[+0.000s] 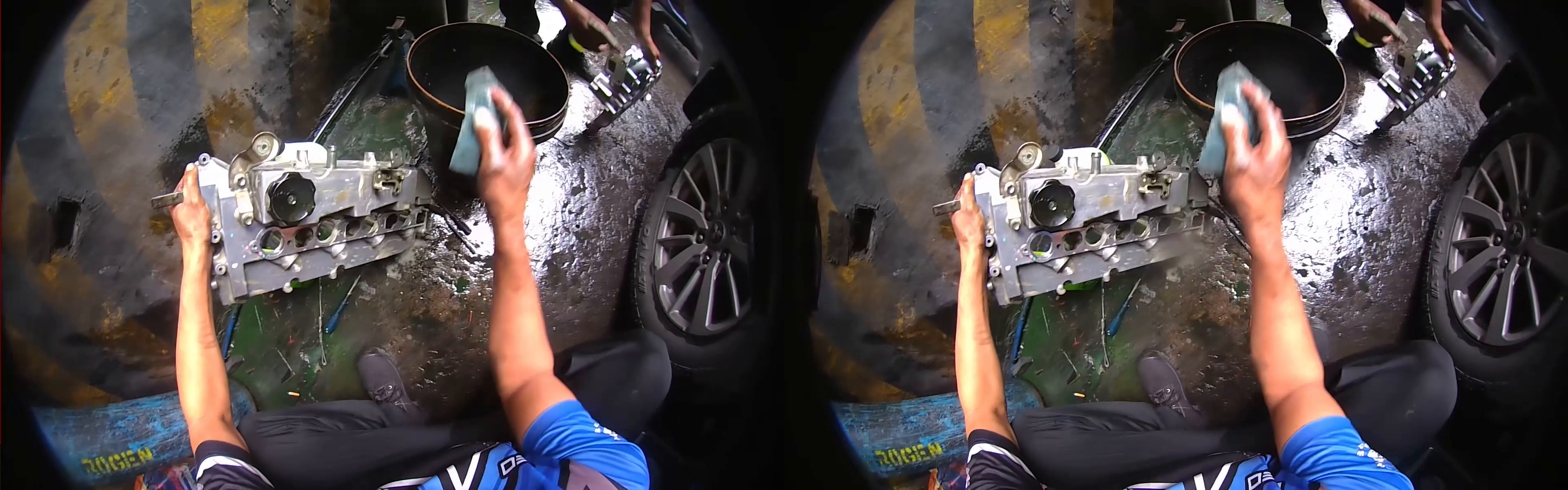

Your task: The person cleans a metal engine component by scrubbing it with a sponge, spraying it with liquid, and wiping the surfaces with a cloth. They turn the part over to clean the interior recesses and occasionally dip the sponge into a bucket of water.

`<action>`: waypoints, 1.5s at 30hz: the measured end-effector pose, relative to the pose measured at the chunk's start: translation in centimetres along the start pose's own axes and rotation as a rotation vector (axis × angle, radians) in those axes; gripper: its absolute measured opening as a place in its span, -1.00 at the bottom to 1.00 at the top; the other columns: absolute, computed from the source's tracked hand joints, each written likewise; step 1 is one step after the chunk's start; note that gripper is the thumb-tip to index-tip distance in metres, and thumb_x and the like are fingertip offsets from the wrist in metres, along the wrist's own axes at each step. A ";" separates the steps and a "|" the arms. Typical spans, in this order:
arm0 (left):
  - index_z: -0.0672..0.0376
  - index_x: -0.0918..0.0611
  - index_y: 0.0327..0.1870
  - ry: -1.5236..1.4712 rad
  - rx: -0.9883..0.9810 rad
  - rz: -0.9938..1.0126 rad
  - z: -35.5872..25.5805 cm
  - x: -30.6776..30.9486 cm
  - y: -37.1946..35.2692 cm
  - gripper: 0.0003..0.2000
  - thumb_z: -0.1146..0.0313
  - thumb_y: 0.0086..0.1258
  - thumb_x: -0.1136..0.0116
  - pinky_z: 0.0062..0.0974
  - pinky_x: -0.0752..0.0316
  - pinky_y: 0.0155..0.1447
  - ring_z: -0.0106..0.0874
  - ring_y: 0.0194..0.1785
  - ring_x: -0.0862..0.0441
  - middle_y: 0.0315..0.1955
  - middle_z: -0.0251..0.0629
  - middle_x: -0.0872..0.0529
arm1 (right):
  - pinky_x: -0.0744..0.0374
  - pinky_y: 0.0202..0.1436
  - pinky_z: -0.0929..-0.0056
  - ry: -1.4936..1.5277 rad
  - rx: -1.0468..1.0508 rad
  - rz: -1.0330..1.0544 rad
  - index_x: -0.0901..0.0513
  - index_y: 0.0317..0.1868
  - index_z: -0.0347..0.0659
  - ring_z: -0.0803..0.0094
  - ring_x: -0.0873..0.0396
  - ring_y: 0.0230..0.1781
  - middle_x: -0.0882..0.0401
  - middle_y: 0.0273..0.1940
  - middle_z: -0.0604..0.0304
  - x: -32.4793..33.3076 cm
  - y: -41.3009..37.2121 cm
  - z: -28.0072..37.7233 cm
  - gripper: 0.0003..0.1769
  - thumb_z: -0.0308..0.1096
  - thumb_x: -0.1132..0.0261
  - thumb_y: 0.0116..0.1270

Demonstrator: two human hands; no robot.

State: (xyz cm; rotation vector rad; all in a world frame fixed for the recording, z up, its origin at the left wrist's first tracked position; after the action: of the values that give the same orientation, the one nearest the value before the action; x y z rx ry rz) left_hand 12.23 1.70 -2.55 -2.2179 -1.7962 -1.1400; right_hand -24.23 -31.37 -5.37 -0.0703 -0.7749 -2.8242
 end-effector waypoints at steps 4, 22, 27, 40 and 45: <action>0.42 -0.65 0.14 -0.005 -0.029 0.009 -0.2 0.2 -0.5 -0.53 0.09 0.59 -0.08 -0.38 -0.44 0.29 -0.33 0.15 -0.64 0.05 -0.10 -0.75 | -0.50 0.25 0.40 0.247 -0.307 0.368 -0.53 0.32 -0.33 0.38 -0.60 0.14 -0.65 0.14 0.08 -0.9 9.7 0.1 -0.48 -0.25 -0.27 0.44; 0.38 -0.49 0.30 0.695 -0.370 0.067 -2.2 4.8 -8.1 -0.69 0.50 0.64 0.15 -0.15 -0.46 0.30 0.01 0.14 -0.60 0.17 0.19 -0.59 | -0.66 0.06 -0.03 -1.101 0.436 1.846 -0.44 0.33 -0.19 -0.07 -0.66 0.09 -0.62 0.10 -0.24 -18.4 11.2 -38.5 -0.21 -0.42 -0.44 0.00; 0.44 -0.52 0.24 0.785 -0.402 -0.019 -4.5 4.0 -8.3 -0.65 0.34 0.67 0.11 -0.20 -0.47 0.29 0.00 0.12 -0.60 0.12 0.20 -0.62 | -0.62 0.06 0.15 -0.954 -0.518 1.635 -0.53 0.31 -0.14 0.20 -0.65 0.08 -0.61 0.16 -0.11 -11.2 8.9 -30.8 -0.42 -0.18 -0.29 0.28; 0.34 -0.50 0.35 0.329 -0.241 0.093 -4.0 1.7 -6.2 -0.65 0.51 0.63 0.12 -0.32 -0.43 0.18 -0.21 0.04 -0.53 0.16 0.03 -0.59 | -0.74 -0.06 0.19 -0.840 -0.483 1.980 -0.58 0.26 -0.21 0.24 -0.66 -0.01 -0.69 0.11 0.02 -18.2 11.5 -22.8 -0.42 -0.36 -0.41 0.19; 0.33 -0.64 0.10 -0.050 0.035 0.064 -8.9 0.2 -5.8 -0.69 0.27 0.63 0.00 -0.45 -0.46 -0.22 -0.52 -0.36 -0.46 -0.28 -0.25 -0.70 | -0.56 0.21 0.29 -0.622 0.226 1.368 -0.70 0.04 -0.17 0.24 -0.65 0.09 -0.70 -0.02 0.08 -15.2 17.6 -2.1 -0.60 -0.55 -0.35 0.14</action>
State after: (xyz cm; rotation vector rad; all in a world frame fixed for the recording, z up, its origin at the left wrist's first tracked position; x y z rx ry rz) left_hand 2.79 -0.63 1.76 -2.2858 -1.7361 -1.0421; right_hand -5.61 -44.33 0.07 -1.0196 -0.7047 -1.3808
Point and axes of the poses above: each hand's wrist, its own y-axis towards the middle knuckle, its own x-axis out of the back of the hand, z = x × y, the point moved 5 cm from there along y, towards the middle knuckle
